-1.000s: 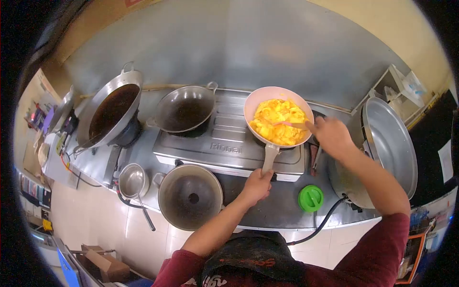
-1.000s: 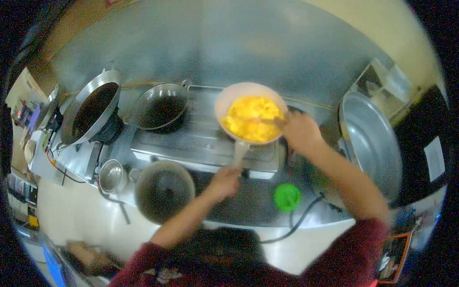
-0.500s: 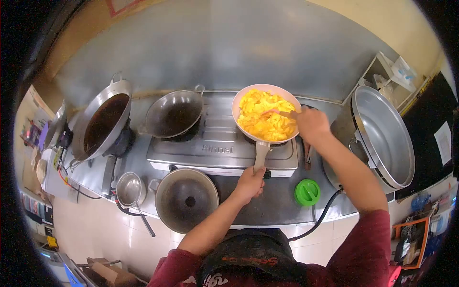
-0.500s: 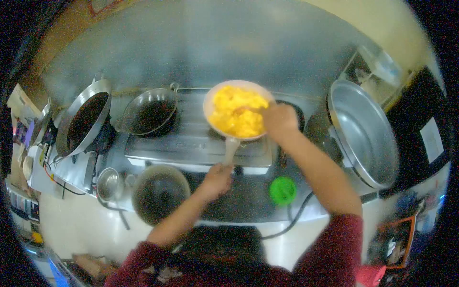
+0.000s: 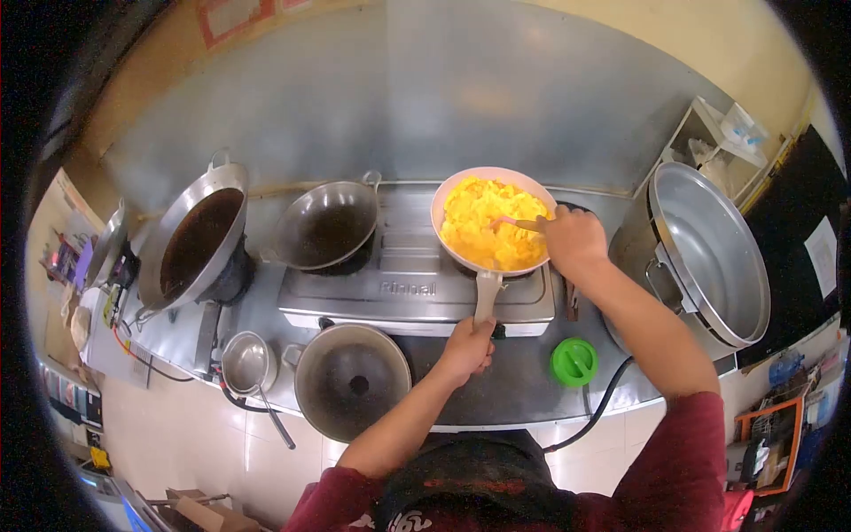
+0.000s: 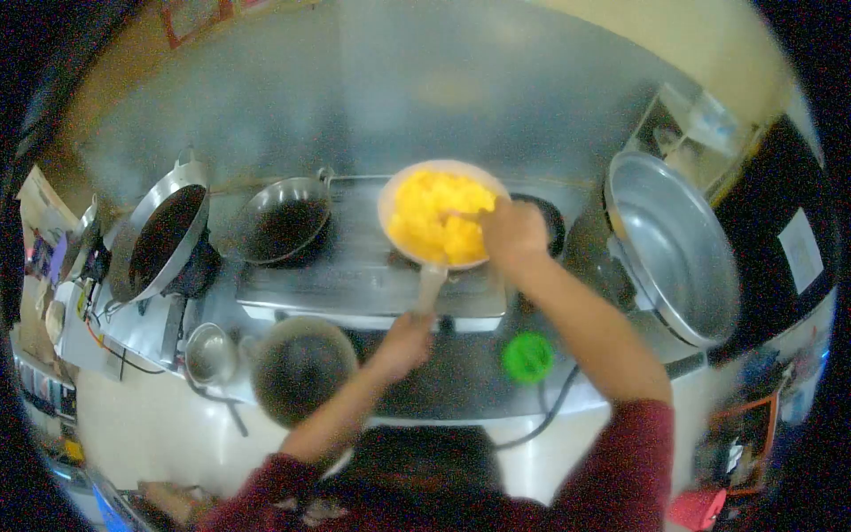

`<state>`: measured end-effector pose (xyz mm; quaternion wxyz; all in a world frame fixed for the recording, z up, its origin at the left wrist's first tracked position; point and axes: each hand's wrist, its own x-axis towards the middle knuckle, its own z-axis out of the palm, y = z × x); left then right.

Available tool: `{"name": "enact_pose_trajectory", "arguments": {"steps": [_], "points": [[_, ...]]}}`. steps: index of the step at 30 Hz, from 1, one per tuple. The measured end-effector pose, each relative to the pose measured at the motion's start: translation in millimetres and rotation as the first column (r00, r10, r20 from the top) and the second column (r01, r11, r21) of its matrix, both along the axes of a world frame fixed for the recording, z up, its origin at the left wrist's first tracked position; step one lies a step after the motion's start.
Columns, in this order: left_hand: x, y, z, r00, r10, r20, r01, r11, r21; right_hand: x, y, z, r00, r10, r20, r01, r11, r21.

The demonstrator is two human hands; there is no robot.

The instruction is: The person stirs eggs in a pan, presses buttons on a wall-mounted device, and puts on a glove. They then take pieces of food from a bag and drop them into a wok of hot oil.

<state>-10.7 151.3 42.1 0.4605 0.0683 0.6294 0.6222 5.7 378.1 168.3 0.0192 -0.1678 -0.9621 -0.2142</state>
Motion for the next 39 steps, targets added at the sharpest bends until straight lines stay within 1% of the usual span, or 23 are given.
{"name": "enact_pose_trajectory", "arguments": {"steps": [3,5,6,8,9,11,13,14,17,18,20,23,26,27,30,32,33,36,39], "points": [[-1,-2,4,0.999,-0.019,0.032,0.019,1.000,0.010,26,-11,61,0.998,-0.052,0.027,0.052,0.998,-0.029],[1,-3,11,0.999,-0.016,-0.032,0.015,1.000,-0.016,31,-14,87,0.996,-0.090,0.028,0.091,0.995,-0.043],[1,-3,12,0.998,-0.016,-0.067,0.014,0.999,-0.031,24,-11,88,0.990,-0.140,0.032,0.142,0.988,-0.063],[0,-2,5,0.998,-0.007,-0.062,0.006,1.000,-0.014,6,-3,85,0.970,-0.238,0.050,0.242,0.965,-0.101],[0,-1,2,0.998,0.000,-0.058,0.000,1.000,-0.004,-4,6,70,0.965,-0.263,0.018,0.263,0.957,-0.124],[-1,0,2,0.999,-0.001,-0.052,0.001,1.000,-0.006,-29,36,20,0.949,-0.310,-0.048,0.298,0.939,-0.171],[-2,-1,5,0.999,0.000,-0.044,0.000,1.000,0.000,-37,52,-23,0.964,-0.261,-0.059,0.244,0.947,-0.210],[-2,-2,7,0.999,-0.005,-0.038,0.005,1.000,0.003,-36,57,-36,0.969,-0.238,-0.063,0.218,0.947,-0.237],[0,-3,6,1.000,0.003,-0.023,-0.002,1.000,0.012,-22,73,-43,0.997,0.066,0.041,-0.050,0.949,-0.310],[1,-2,6,1.000,0.007,-0.023,-0.007,1.000,0.018,-20,73,-46,0.997,0.073,-0.004,-0.069,0.928,-0.366],[0,3,-10,1.000,0.002,0.009,-0.002,0.999,0.038,-9,73,-56,0.993,0.066,-0.095,-0.103,0.877,-0.469],[3,6,-18,1.000,0.006,0.030,-0.007,0.999,0.037,9,48,-42,0.998,0.030,-0.051,-0.049,0.907,-0.418],[2,8,-9,0.999,-0.005,0.038,0.005,1.000,0.005,33,27,-47,0.984,0.136,-0.117,-0.158,0.965,-0.211],[2,6,-5,0.999,-0.008,0.043,0.009,1.000,-0.011,39,13,-39,0.994,0.093,-0.052,-0.099,0.984,-0.148],[4,3,2,1.000,0.014,0.000,-0.014,0.999,-0.029,65,-14,-10,0.986,0.163,0.030,-0.161,0.985,-0.059],[5,4,-2,0.999,0.023,0.022,-0.023,1.000,-0.009,83,-33,0,0.981,0.186,0.047,-0.186,0.982,-0.022],[4,4,-3,0.999,0.028,0.031,-0.028,1.000,0.002,88,-39,1,0.979,0.198,0.055,-0.198,0.980,-0.002],[5,0,9,1.000,0.004,-0.008,-0.004,1.000,-0.014,82,-28,-41,0.960,0.262,0.095,-0.271,0.957,0.107],[6,3,7,1.000,0.021,-0.020,-0.022,0.999,-0.037,32,-18,-16,0.970,0.155,0.189,-0.159,0.987,0.005]]}}
